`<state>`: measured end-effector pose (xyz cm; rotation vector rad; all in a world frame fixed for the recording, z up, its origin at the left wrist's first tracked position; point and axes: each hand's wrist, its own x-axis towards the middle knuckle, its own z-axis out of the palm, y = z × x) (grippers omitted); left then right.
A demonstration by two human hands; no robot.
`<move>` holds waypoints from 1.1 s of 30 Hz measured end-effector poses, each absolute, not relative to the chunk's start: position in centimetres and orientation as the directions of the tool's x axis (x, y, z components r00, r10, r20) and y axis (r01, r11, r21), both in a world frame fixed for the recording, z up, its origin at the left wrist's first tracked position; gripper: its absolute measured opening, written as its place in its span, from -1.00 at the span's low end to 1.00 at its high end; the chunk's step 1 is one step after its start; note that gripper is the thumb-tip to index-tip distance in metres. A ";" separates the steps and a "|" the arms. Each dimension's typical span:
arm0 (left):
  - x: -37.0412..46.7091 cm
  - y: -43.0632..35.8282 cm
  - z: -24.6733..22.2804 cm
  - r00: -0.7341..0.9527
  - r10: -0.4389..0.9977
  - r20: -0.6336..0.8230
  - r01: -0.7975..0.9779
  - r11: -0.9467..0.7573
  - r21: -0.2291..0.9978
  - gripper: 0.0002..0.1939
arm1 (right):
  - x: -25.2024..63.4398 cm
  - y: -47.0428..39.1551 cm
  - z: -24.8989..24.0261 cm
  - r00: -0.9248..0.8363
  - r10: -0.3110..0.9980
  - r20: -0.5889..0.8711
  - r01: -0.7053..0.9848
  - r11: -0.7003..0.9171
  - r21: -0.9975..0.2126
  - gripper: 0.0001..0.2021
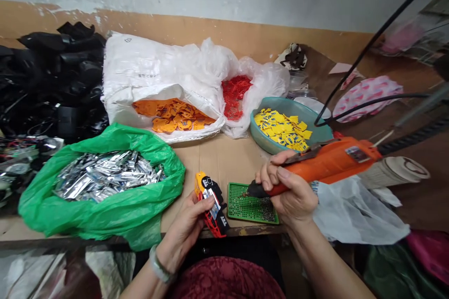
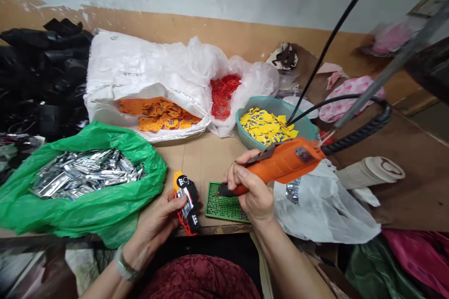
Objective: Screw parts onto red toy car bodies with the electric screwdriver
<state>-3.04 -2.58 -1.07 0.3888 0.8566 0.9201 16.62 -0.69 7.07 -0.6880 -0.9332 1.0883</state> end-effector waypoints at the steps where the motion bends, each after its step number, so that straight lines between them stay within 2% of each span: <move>1: -2.9 -2.6 -1.1 0.317 0.821 -0.475 -0.537 0.568 0.624 -0.58 | 16.0 -0.7 7.8 0.142 0.946 0.290 -0.459 0.322 -0.828 -0.87; 5: -2.7 -2.6 -1.4 0.314 0.828 -0.465 -0.546 0.558 0.625 -0.57 | 13.7 -0.7 8.8 0.057 0.953 0.297 -0.536 0.280 -0.797 -0.87; 14: -2.5 -2.7 -1.7 0.275 0.841 -0.465 -0.548 0.535 0.643 -0.51 | 12.4 -0.6 7.7 -0.024 0.958 0.285 -0.559 0.224 -0.799 -0.87; 21: -2.6 -2.6 -1.9 0.283 0.862 -0.420 -0.559 0.504 0.658 -0.55 | 12.4 -0.7 7.6 -0.032 0.958 0.286 -0.562 0.220 -0.797 -0.86; 33: -2.4 -2.7 -1.5 0.275 0.861 -0.427 -0.560 0.505 0.657 -0.56 | 12.3 -1.0 7.8 -0.038 0.957 0.286 -0.537 0.222 -0.814 -0.85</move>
